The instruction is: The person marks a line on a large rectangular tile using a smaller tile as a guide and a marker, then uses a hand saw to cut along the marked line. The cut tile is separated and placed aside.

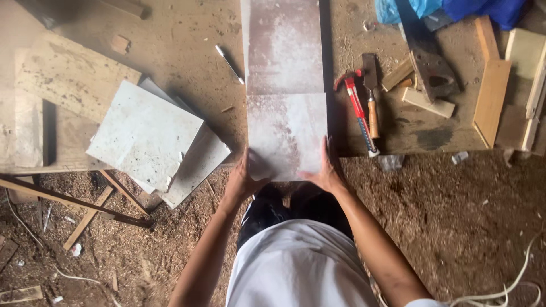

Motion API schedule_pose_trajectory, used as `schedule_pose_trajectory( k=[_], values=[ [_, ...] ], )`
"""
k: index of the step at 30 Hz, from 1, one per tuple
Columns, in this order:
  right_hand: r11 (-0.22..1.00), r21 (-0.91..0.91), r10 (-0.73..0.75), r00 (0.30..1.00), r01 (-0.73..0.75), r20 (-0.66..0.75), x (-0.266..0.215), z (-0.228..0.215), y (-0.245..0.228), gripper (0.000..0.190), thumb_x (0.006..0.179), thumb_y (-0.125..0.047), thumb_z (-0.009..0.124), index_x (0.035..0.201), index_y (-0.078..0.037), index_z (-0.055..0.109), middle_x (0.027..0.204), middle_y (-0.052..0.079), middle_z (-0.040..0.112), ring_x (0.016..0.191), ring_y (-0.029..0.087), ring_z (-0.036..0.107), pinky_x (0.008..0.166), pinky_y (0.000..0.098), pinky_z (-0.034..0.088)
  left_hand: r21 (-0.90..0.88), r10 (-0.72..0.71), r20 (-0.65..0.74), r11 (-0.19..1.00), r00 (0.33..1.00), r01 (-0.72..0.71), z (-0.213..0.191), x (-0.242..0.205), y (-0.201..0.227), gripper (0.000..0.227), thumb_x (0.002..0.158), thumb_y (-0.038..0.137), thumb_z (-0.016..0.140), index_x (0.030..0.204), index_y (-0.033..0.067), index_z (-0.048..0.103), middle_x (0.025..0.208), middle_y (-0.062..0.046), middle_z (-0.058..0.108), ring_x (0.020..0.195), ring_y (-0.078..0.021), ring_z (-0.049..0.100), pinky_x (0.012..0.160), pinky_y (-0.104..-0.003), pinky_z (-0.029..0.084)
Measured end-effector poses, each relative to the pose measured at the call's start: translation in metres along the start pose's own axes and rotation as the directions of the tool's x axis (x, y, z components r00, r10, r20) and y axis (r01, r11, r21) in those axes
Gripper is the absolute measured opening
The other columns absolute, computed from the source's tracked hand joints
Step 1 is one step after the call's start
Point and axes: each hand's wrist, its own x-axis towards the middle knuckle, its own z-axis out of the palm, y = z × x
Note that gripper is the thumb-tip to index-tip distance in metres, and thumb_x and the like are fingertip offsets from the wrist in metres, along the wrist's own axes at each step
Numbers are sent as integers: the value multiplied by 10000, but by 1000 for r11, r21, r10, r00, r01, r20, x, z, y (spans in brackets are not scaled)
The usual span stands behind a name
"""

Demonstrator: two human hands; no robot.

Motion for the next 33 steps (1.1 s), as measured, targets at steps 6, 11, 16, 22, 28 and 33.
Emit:
schedule_pose_trajectory(
  k=[6,11,16,22,28,33],
  values=[
    [943,-325,135,972,-67,194,-18,-36,-35,1657,484,-467,1017,1538,-103,-209,1610,319,-169,1534,422,-22,1245,505,189,183,134,-121,977,984,-110,23,-8,15,1345,581,250,977,1538,-101,99,1541,-312,335,1303,-447,530,1049,-432,467],
    [909,-311,349,913,-276,210,-14,-30,-44,1533,589,-313,955,1575,-217,-214,1697,244,-143,1562,386,169,1063,416,512,253,-141,6,958,990,135,27,-2,20,1288,668,292,940,1583,-28,91,1553,-241,380,1126,-357,660,930,-367,593],
    [938,-292,240,957,-185,163,-20,-21,-27,1551,621,-232,984,1581,-240,-235,1656,280,-142,1518,425,191,1104,460,464,327,-62,-29,943,998,68,34,0,14,1227,681,232,937,1595,-62,173,1416,-285,527,982,-335,716,819,-333,647],
    [944,-250,259,953,-216,154,-15,-18,-24,1562,600,-178,982,1568,-265,-241,1653,282,-128,1508,433,214,1068,483,484,393,12,-43,920,999,6,37,9,3,1220,653,231,961,1551,-92,203,1326,-324,557,874,-333,722,713,-340,642],
    [929,-271,306,935,-253,177,-15,-25,-28,1531,628,-220,973,1573,-294,-229,1669,282,-91,1452,439,347,903,414,600,391,-31,-11,920,999,32,39,12,-1,1200,681,227,949,1586,-57,214,1191,-266,633,845,-287,707,728,-343,645],
    [948,-262,230,961,-184,156,-17,-28,-24,1519,631,-221,980,1583,-305,-201,1652,314,-54,1404,460,414,808,367,632,360,-17,-22,933,1000,24,42,11,-4,1134,665,226,953,1550,-46,298,1181,-231,651,867,-280,700,737,-340,644]
  ],
)
